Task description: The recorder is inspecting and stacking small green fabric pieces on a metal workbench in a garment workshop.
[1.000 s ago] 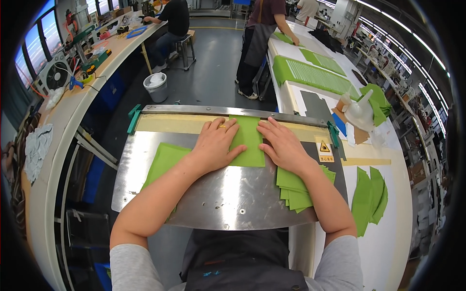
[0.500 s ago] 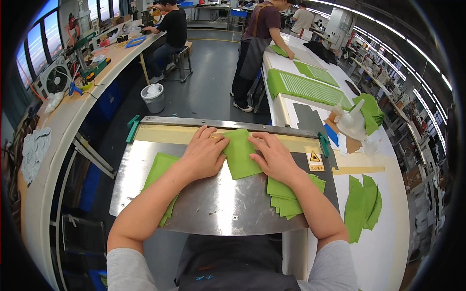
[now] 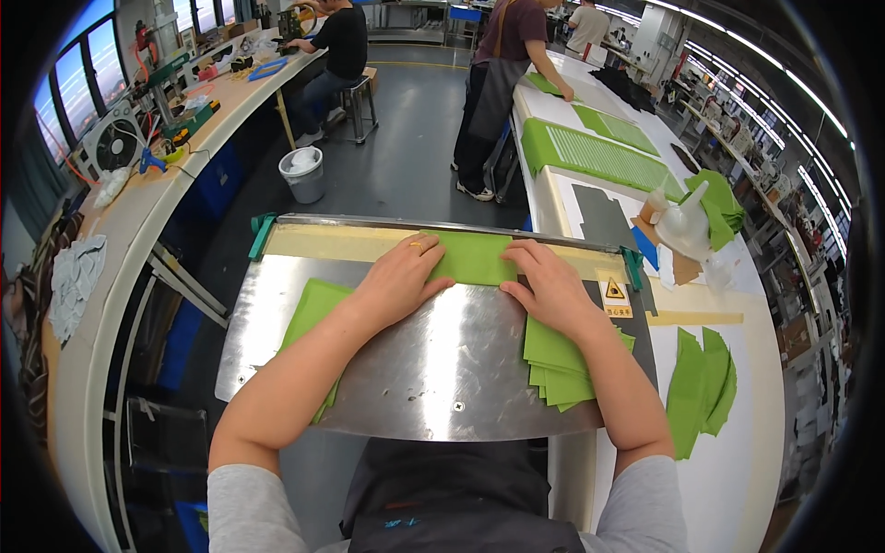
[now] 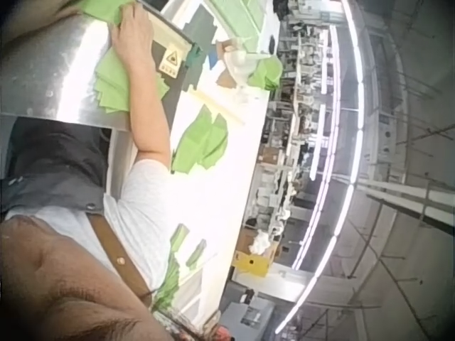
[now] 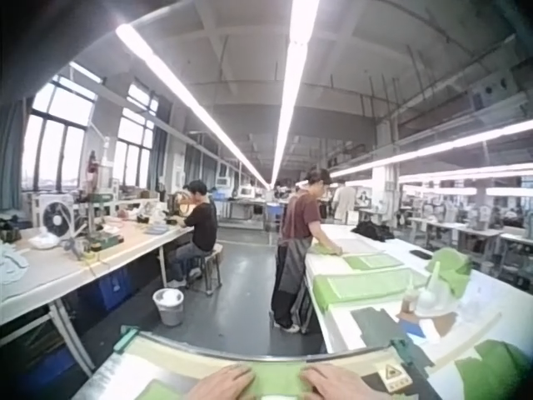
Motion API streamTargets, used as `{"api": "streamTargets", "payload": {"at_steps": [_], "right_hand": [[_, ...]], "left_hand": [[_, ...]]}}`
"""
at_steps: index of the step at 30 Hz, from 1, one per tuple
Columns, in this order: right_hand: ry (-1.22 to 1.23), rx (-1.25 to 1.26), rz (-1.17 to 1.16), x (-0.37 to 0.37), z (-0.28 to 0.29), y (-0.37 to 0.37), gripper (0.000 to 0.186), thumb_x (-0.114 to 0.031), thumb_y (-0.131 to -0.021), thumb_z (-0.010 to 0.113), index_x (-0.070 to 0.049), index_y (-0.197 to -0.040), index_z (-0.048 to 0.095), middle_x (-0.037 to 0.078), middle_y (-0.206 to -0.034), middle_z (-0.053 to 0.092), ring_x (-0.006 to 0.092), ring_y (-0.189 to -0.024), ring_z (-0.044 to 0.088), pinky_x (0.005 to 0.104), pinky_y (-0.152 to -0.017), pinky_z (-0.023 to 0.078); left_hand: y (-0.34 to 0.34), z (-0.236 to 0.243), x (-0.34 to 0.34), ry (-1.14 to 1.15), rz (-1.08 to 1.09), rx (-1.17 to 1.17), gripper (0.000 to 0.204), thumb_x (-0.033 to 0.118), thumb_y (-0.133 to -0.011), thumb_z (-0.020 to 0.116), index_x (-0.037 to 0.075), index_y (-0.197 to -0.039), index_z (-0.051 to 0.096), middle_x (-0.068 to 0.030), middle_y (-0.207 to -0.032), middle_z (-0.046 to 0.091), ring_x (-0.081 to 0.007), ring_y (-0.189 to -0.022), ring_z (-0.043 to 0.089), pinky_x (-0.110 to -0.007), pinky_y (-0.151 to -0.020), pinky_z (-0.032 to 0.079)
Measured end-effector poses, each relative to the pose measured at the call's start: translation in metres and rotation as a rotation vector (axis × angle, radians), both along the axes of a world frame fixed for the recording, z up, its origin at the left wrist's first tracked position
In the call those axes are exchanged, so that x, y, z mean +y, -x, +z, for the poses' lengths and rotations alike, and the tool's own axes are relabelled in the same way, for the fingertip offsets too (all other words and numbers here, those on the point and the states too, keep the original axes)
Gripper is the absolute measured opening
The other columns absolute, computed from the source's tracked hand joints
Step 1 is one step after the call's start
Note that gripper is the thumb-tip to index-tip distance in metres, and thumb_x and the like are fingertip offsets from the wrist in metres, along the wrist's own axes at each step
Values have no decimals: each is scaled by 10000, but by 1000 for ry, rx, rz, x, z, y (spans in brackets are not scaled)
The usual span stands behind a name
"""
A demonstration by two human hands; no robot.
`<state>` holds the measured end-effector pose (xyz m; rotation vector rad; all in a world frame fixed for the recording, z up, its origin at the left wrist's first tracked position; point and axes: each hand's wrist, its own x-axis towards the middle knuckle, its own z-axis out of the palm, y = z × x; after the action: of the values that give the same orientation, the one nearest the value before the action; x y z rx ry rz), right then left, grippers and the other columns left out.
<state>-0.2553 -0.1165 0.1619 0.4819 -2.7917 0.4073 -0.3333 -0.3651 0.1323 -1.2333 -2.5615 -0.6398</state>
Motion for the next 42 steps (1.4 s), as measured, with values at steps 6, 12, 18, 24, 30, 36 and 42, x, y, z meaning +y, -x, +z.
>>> {"api": "streamTargets", "payload": {"at_steps": [6, 12, 18, 24, 30, 36, 42], "right_hand": [[-45, -111, -10, 6, -3, 0, 447, -234, -931, 621, -56, -1332, 536, 100, -1420, 509, 318, -1243, 527, 397, -1030, 443], [-62, -62, -9, 0, -10, 2, 493, -300, -931, 623, -27, -1332, 536, 134, -1414, 505, 317, -1268, 503, 410, -1064, 415], [-70, -34, 16, 2, -10, 4, 501, -319, -934, 619, -20, -1327, 535, 143, -1388, 514, 332, -1248, 504, 419, -1052, 421], [-48, 35, 27, -6, -1, 2, 361, -255, -897, 663, -32, -1177, 616, 115, -1147, 583, 299, -1100, 568, 424, -965, 459], [-61, 98, 142, -6, 5, 12, 134, -141, -838, 691, -64, -902, 602, 78, -890, 601, 306, -880, 594, 424, -779, 471], [-101, -20, -49, 30, 85, -57, 95, -124, -821, 696, -85, -868, 623, 88, -868, 622, 309, -879, 612, 424, -771, 474], [-104, -318, -123, 42, 78, -133, 153, -186, -867, 677, -77, -971, 654, 100, -955, 659, 314, -965, 626, 410, -842, 491]], "left_hand": [[7, -8, 9, 4, -3, 27, 481, 329, -925, 639, -34, -1233, 575, -200, -1353, 545, -353, -1286, 492, -421, -1076, 407], [4, 2, 1, 53, 38, -1, 497, 340, -914, 646, -29, -1240, 578, -202, -1353, 546, -342, -1287, 495, -423, -1065, 412], [3, -1, -1, 57, 23, 111, 503, 367, -909, 641, -33, -1212, 598, -191, -1307, 551, -335, -1247, 497, -442, -1088, 364], [-2, 19, -4, 113, 20, -2, 509, 384, -891, 664, -32, -1182, 622, -177, -1157, 566, -331, -1101, 519, -435, -980, 401], [1, 61, -33, 197, 115, -215, 476, 385, -828, 728, -33, -1046, 665, -187, -993, 655, -317, -995, 618, -389, -876, 490], [-10, 104, -50, 722, 348, -472, 409, 387, -768, 786, -17, -747, 726, -118, -727, 721, -236, -717, 713, -345, -747, 559], [6, 84, -62, 623, 393, -692, 238, 182, -829, 739, -40, -745, 712, -120, -731, 730, -173, -651, 718, -288, -649, 589]]}}
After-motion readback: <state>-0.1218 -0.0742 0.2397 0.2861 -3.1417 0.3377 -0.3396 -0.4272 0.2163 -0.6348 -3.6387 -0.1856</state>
